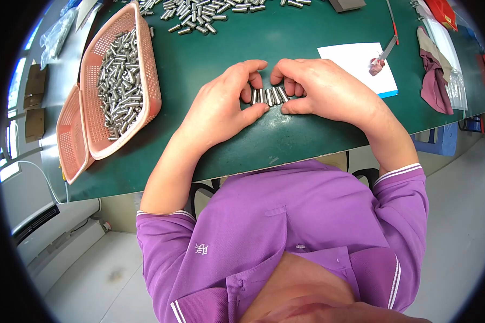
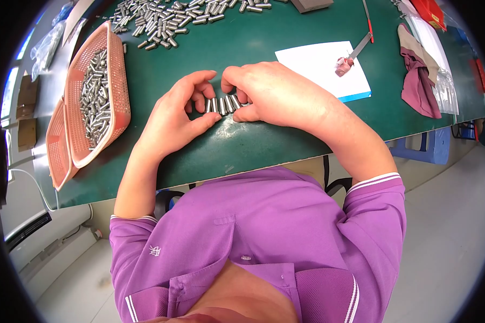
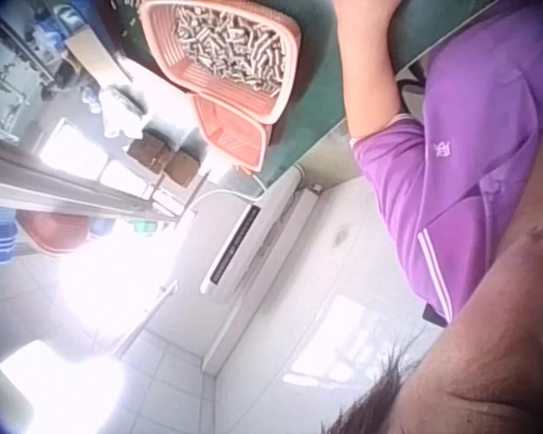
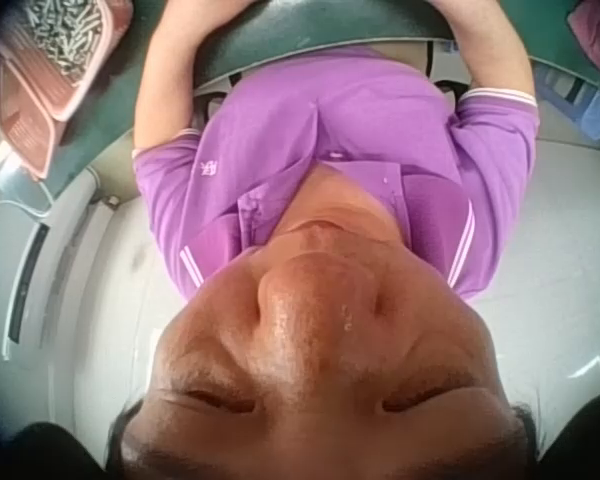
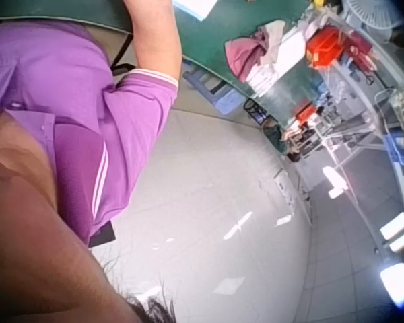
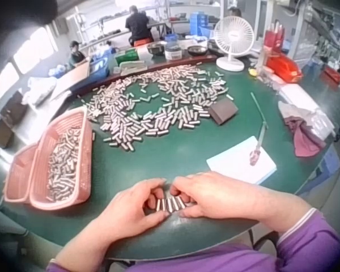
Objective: The person inspects small metal pins and inserts them into a template card for quality control by hand.
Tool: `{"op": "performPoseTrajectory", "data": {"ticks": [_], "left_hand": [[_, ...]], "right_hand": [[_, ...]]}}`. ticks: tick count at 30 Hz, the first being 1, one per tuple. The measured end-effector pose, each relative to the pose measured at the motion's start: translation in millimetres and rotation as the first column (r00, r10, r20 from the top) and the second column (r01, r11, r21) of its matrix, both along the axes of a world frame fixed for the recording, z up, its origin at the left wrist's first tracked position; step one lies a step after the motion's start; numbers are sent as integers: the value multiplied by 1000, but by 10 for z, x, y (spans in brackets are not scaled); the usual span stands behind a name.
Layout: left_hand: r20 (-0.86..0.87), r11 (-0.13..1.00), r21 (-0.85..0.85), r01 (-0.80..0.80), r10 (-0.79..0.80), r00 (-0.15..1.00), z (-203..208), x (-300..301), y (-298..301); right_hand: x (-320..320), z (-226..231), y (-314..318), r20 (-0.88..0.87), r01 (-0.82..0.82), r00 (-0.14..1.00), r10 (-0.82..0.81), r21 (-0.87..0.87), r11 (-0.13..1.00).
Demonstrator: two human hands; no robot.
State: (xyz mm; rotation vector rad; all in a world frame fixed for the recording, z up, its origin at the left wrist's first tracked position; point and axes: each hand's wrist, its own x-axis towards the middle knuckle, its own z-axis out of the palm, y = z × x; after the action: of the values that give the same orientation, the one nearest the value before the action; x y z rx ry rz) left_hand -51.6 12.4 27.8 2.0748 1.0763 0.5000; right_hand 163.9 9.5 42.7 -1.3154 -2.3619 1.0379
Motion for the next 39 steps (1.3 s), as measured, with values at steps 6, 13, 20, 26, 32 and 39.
{"op": "performPoseTrajectory", "data": {"ticks": [6, 13, 20, 26, 32, 39], "left_hand": [[-1, 999, 42, 28, -28, 1000, -26, -7, 14], [-44, 998, 41, 44, -42, 998, -2, 14, 27], [149, 998, -45, -32, 38, 988, -77, -3, 54], [307, 992, -107, -67, 97, 947, -265, -8, 149], [369, 985, -152, -85, 136, 920, -312, 19, 175], [360, 971, -225, -81, 160, 919, -351, 21, 186]], "right_hand": [[2, -4, 4, -8, -11, 1000, 11, -2, 1000], [11, -4, 13, -14, -11, 1000, 11, -7, 1000], [20, -26, 12, -50, -13, 999, 12, -30, 999], [56, 7, 32, -117, 1, 993, -22, -173, 985], [439, -125, 411, -221, 422, 902, -371, 267, 866], [739, -93, 674, 65, 621, 627, -776, 559, 549]]}}
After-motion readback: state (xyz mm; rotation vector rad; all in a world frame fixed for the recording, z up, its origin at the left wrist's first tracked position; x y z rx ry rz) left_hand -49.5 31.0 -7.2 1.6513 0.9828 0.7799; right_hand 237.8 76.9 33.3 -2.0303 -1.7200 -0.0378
